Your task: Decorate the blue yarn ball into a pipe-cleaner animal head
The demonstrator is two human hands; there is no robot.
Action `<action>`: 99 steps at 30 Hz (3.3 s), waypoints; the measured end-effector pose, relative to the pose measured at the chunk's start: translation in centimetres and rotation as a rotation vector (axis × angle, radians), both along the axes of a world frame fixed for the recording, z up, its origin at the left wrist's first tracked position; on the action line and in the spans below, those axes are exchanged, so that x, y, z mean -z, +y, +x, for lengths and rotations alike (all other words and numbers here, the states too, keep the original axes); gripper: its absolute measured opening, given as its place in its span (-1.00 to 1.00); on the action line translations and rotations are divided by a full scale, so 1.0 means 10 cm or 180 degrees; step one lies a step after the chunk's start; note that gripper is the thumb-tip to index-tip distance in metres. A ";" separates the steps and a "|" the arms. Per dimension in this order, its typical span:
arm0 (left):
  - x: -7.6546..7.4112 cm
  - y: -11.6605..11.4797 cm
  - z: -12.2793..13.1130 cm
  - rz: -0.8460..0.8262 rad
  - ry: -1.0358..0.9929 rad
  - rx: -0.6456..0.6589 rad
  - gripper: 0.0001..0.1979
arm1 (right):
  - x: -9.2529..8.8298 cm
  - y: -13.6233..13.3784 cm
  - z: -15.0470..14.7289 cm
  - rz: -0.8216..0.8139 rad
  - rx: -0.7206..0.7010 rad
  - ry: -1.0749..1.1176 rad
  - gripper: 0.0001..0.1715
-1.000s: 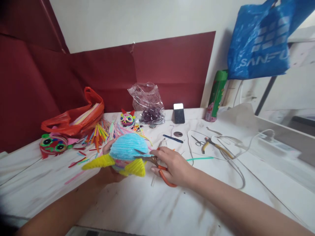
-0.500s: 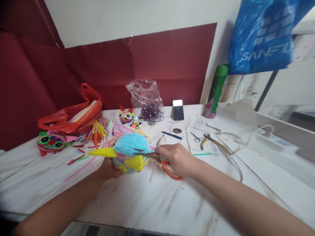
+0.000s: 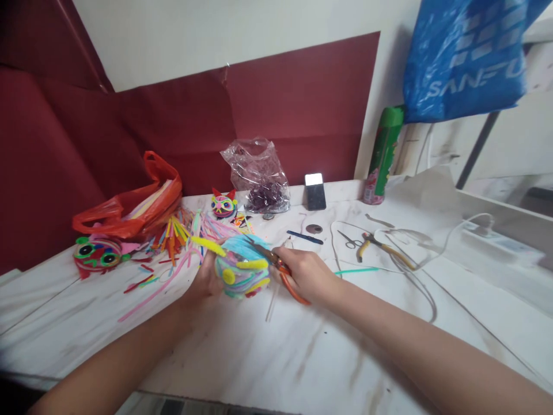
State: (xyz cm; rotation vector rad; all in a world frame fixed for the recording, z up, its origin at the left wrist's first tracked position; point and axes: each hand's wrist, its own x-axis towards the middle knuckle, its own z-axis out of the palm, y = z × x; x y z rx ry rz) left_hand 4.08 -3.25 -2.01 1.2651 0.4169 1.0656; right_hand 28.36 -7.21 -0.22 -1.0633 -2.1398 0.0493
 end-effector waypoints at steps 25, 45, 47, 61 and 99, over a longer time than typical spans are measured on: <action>0.01 0.04 -0.08 -0.0753 -0.0102 0.0934 -0.57 | 0.08 0.00 0.15 0.0294 0.0425 -0.0205 -0.70; 0.10 0.03 -0.04 -0.0923 -0.0265 0.1026 -0.60 | 0.07 -0.11 0.01 0.0951 0.0064 -0.0541 -0.60; 0.11 0.03 -0.04 -0.0878 -0.0199 0.0934 -0.60 | 0.08 -0.12 0.01 0.0935 0.0047 -0.0570 -0.62; 0.01 -0.01 -0.15 0.1908 0.1148 -0.1610 -0.13 | 0.01 0.47 1.06 -0.0985 0.2735 -0.0925 -0.71; -0.18 -0.13 -0.05 0.1710 0.2228 -0.0963 -0.18 | 0.36 0.05 -0.52 -0.0457 -0.0213 0.0741 0.16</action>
